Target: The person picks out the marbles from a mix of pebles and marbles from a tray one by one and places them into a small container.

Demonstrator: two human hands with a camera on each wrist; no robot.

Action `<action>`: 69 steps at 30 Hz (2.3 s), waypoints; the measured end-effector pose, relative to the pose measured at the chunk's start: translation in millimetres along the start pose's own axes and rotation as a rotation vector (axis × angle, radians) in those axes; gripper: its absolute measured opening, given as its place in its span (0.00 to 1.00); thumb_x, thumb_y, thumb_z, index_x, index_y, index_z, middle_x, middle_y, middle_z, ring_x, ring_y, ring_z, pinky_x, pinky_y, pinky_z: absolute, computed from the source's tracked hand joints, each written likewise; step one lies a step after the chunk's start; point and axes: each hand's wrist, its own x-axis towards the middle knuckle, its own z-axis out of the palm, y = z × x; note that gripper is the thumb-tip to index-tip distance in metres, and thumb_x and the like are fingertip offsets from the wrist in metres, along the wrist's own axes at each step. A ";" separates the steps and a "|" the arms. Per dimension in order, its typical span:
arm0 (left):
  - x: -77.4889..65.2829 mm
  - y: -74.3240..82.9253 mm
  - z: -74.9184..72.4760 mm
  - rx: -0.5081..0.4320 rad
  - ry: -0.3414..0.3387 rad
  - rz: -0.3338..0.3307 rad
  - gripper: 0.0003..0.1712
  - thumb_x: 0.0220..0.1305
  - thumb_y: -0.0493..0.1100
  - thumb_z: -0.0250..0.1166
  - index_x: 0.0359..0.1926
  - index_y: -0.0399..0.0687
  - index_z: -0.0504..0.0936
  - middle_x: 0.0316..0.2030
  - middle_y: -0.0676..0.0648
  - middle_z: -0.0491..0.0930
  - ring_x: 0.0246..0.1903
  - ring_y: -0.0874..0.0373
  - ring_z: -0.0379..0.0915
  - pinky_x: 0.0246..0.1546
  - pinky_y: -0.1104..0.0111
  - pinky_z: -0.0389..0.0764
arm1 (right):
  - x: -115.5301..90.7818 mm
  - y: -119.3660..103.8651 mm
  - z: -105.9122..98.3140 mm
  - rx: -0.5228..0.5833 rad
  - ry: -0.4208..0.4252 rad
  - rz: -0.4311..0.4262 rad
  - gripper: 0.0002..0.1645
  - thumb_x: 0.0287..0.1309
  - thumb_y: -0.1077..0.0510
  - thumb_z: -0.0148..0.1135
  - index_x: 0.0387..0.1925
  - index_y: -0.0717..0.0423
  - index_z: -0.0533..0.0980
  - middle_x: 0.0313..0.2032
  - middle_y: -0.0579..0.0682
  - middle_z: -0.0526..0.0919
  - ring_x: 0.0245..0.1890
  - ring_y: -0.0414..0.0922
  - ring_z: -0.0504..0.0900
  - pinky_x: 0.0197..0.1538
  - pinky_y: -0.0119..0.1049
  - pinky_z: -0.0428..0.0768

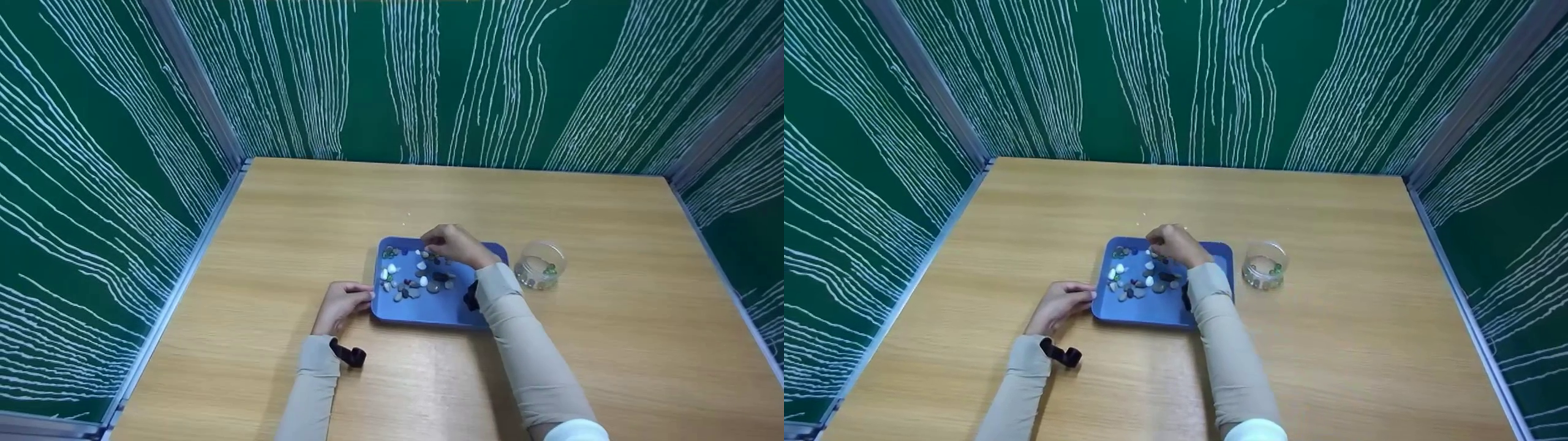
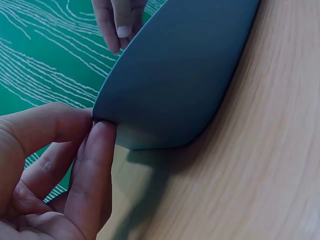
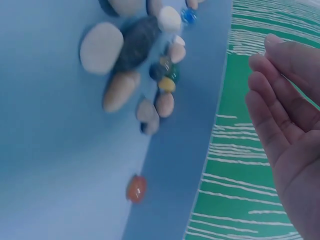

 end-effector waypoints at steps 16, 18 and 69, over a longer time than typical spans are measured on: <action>-2.8 2.9 1.3 -0.012 -0.002 -0.019 0.13 0.55 0.26 0.64 0.43 0.25 0.81 0.36 0.39 0.85 0.30 0.62 0.80 0.38 0.70 0.87 | 14.5 3.0 26.7 -0.081 0.017 -0.074 0.18 0.63 0.65 0.58 0.54 0.65 0.78 0.49 0.61 0.83 0.43 0.50 0.83 0.46 0.43 0.86; -2.7 2.7 0.3 -0.015 -0.012 -0.017 0.14 0.55 0.26 0.64 0.44 0.24 0.81 0.34 0.41 0.85 0.30 0.62 0.80 0.38 0.70 0.87 | 15.3 3.7 28.7 -0.094 0.018 -0.070 0.18 0.63 0.66 0.57 0.53 0.64 0.78 0.49 0.61 0.83 0.42 0.49 0.82 0.46 0.43 0.85; 2.0 -3.2 -0.9 -0.079 0.001 -0.011 0.15 0.54 0.25 0.65 0.45 0.22 0.80 0.39 0.36 0.85 0.31 0.61 0.81 0.38 0.71 0.87 | 27.1 -7.2 50.2 -0.327 0.049 -0.114 0.12 0.57 0.70 0.62 0.43 0.67 0.82 0.43 0.62 0.85 0.43 0.51 0.84 0.45 0.40 0.86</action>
